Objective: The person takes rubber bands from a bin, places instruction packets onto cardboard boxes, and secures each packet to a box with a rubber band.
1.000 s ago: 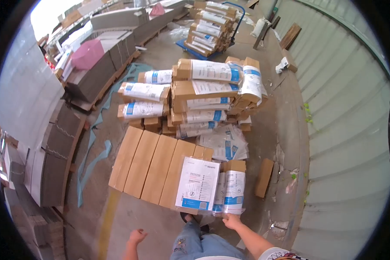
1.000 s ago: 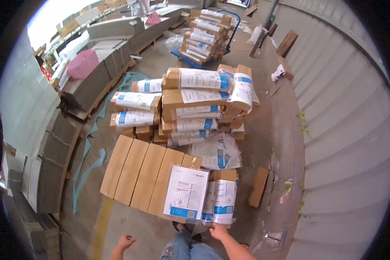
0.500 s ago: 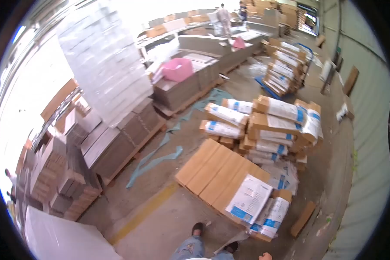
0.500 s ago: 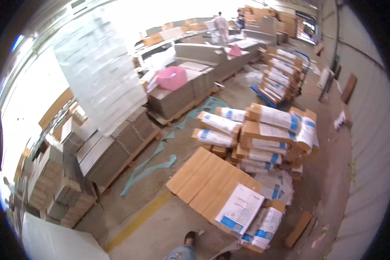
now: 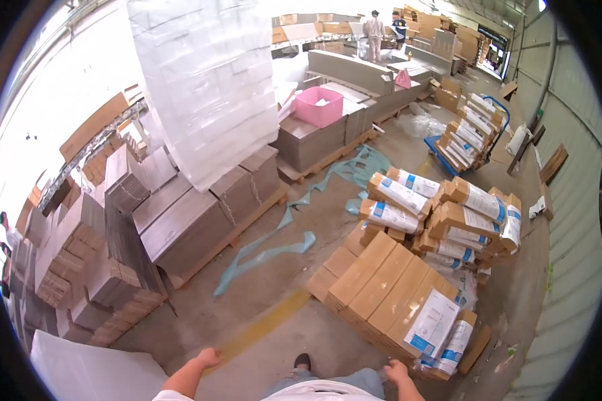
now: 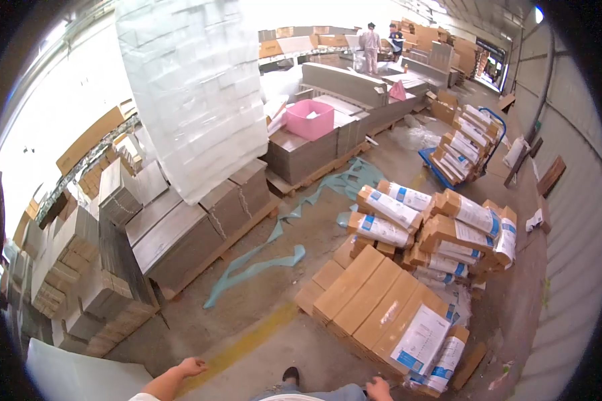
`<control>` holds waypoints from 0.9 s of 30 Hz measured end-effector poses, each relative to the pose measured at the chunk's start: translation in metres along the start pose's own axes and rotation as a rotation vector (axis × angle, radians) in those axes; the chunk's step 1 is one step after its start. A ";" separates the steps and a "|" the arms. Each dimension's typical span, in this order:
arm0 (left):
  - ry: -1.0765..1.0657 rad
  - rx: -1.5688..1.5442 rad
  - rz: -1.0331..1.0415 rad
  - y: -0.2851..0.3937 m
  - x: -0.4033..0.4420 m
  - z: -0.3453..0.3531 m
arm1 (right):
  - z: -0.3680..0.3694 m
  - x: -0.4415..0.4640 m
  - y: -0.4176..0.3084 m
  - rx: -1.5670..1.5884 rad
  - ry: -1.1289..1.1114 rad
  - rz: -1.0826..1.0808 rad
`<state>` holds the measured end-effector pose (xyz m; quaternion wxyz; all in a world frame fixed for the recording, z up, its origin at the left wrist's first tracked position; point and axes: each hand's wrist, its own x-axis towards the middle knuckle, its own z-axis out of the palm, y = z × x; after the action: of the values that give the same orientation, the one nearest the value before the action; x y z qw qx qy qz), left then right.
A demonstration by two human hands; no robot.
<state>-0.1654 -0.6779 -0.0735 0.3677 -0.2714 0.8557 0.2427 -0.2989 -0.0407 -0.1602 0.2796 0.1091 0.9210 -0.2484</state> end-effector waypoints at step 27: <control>-0.092 0.011 -0.034 0.144 0.254 -0.228 | -0.071 0.296 -0.323 0.354 -0.075 0.063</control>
<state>-0.5194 -0.7854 -0.0965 0.4121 -0.2726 0.8345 0.2437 -0.6838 -0.2604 -0.1491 0.2977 0.1760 0.8479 -0.4017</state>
